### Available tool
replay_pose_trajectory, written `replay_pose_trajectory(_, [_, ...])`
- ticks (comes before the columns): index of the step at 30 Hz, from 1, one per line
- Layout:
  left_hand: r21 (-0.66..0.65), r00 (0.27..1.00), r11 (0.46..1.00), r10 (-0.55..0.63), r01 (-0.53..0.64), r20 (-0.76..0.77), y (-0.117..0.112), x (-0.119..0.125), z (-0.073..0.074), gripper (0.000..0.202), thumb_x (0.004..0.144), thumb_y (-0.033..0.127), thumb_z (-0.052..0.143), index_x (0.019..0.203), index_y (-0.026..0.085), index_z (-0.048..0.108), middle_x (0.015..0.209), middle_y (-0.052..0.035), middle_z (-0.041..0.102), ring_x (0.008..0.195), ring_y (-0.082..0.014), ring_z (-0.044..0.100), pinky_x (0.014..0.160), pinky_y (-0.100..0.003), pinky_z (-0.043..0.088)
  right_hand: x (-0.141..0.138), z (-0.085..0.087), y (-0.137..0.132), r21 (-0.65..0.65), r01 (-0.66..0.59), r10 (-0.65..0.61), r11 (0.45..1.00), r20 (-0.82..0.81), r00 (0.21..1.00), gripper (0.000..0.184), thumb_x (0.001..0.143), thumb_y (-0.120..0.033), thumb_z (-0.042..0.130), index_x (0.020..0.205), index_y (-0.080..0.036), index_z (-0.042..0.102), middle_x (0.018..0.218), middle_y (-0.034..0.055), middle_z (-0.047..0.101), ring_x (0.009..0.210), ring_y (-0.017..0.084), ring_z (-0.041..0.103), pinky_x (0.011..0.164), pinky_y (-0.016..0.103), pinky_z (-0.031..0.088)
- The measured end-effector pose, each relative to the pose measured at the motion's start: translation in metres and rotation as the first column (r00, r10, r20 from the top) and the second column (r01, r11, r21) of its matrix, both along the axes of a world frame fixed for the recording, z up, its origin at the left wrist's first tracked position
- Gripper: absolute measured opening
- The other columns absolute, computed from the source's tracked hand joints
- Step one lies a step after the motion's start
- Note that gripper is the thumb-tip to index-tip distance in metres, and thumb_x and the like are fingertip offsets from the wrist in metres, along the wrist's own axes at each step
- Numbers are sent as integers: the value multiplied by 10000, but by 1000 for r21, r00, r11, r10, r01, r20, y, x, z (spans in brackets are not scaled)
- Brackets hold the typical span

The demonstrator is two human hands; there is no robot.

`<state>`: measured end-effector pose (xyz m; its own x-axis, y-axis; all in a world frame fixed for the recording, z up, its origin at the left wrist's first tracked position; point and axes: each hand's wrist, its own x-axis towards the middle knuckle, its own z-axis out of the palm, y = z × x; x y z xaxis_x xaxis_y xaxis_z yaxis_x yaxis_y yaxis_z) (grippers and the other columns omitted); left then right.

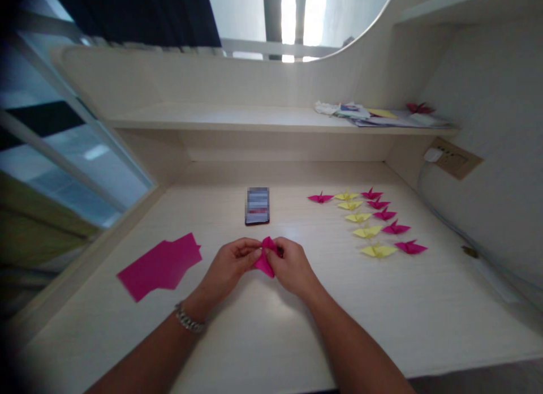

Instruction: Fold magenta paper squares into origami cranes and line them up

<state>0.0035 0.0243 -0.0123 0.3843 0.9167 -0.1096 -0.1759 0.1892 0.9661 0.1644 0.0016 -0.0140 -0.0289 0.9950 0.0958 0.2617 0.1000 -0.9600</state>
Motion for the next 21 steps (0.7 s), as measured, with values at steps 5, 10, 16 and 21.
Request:
replay_pose_trajectory(5, [9,1000,1000,10,-10,-9,-1,1,0,246,655,270,773,828,121,679,752,-60,701,663,-145,633,664,-278,518,0,-1,1,-34,27,-30,999,-96,995,115,727,-259,637,786,-161,652,696,18,636,619,138,546,562,246,424])
replay_pose_trajectory(10, [-4,999,1000,-30,30,-20,-2,1,2,228,682,277,751,840,124,689,758,-61,698,665,-143,628,670,-284,513,3,2,2,-64,-11,1,998,-157,988,113,694,-211,653,790,-157,681,703,19,655,620,141,562,584,258,441])
replay_pose_trajectory(16, [18,999,1000,-8,9,-45,0,-3,6,221,693,245,739,875,127,700,784,-65,707,679,-145,630,678,-282,505,5,7,2,-94,-136,101,986,-307,946,198,771,-300,616,879,-161,707,771,38,690,668,152,599,654,289,473])
replay_pose_trajectory(21, [-7,999,1000,-31,31,-44,-1,-1,3,214,695,251,735,868,134,691,790,-65,711,691,-155,646,696,-302,517,1,3,2,-48,-33,23,998,-185,983,166,772,-296,632,818,-163,721,750,41,697,661,153,597,626,270,461])
